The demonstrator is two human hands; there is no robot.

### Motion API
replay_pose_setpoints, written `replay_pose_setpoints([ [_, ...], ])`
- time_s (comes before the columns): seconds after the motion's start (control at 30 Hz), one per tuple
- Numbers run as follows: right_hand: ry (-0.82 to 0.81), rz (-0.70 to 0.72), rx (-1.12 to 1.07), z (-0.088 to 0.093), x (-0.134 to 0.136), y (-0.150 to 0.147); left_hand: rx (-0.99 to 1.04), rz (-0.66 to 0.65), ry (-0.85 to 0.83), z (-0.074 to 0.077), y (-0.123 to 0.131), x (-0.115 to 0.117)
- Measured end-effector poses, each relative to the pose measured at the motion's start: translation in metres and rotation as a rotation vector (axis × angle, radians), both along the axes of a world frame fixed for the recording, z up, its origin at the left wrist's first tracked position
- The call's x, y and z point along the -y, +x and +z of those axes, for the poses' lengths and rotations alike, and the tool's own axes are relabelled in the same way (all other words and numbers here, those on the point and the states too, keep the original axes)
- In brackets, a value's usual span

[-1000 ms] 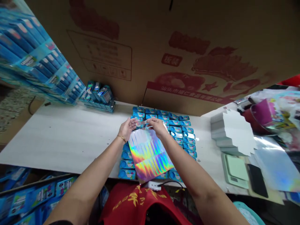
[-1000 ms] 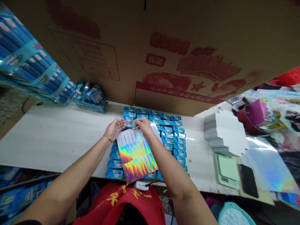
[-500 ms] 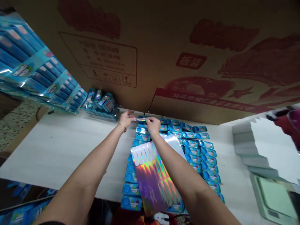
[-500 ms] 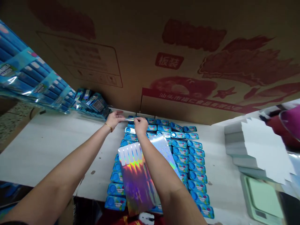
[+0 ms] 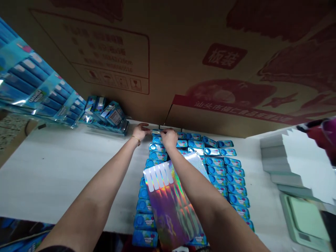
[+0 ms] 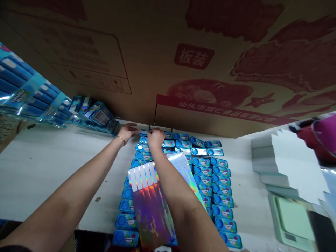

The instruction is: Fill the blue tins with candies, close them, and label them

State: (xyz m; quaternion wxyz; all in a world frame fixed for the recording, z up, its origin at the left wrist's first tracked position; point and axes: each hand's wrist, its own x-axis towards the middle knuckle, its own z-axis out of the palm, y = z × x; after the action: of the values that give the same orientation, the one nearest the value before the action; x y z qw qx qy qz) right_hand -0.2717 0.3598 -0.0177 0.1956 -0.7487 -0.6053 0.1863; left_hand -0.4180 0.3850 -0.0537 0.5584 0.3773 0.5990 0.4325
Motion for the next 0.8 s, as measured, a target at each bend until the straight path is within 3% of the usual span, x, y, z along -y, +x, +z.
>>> replay_pose_setpoints([
  [0.1, 0.040, -0.002, 0.031, -0.003, -0.003, -0.001, -0.034, 0.018, -0.005, -0.006, 0.004, -0.001],
  [0.17, 0.061, 0.011, 0.006, -0.002, -0.004, 0.003, -0.163, 0.043, 0.007, -0.006, 0.004, 0.003],
  [0.27, 0.162, 0.119, -0.073, 0.008, 0.007, 0.025, -0.391, 0.075, 0.115, 0.005, -0.001, 0.025],
  [0.33, 0.248, 0.268, -0.092, 0.020, 0.025, 0.048, -0.500, -0.021, 0.253, 0.020, -0.001, 0.052],
  [0.4, 0.256, 0.487, -0.045, 0.030, 0.051, 0.068, -0.643, -0.317, 0.365, 0.034, 0.005, 0.085],
  [0.47, 0.197, 0.682, 0.057, 0.035, 0.076, 0.081, -0.806, -0.497, 0.366, 0.045, 0.017, 0.114],
  [0.57, 0.125, 0.799, 0.243, 0.026, 0.100, 0.085, -0.962, -0.569, 0.320, 0.047, 0.035, 0.138],
  [0.7, 0.156, 0.906, 0.358, 0.003, 0.110, 0.086, -1.029, -0.501, 0.315, 0.041, 0.047, 0.145],
  [0.8, 0.220, 0.979, 0.373, -0.005, 0.118, 0.094, -1.038, -0.445, 0.341, 0.040, 0.049, 0.149],
])
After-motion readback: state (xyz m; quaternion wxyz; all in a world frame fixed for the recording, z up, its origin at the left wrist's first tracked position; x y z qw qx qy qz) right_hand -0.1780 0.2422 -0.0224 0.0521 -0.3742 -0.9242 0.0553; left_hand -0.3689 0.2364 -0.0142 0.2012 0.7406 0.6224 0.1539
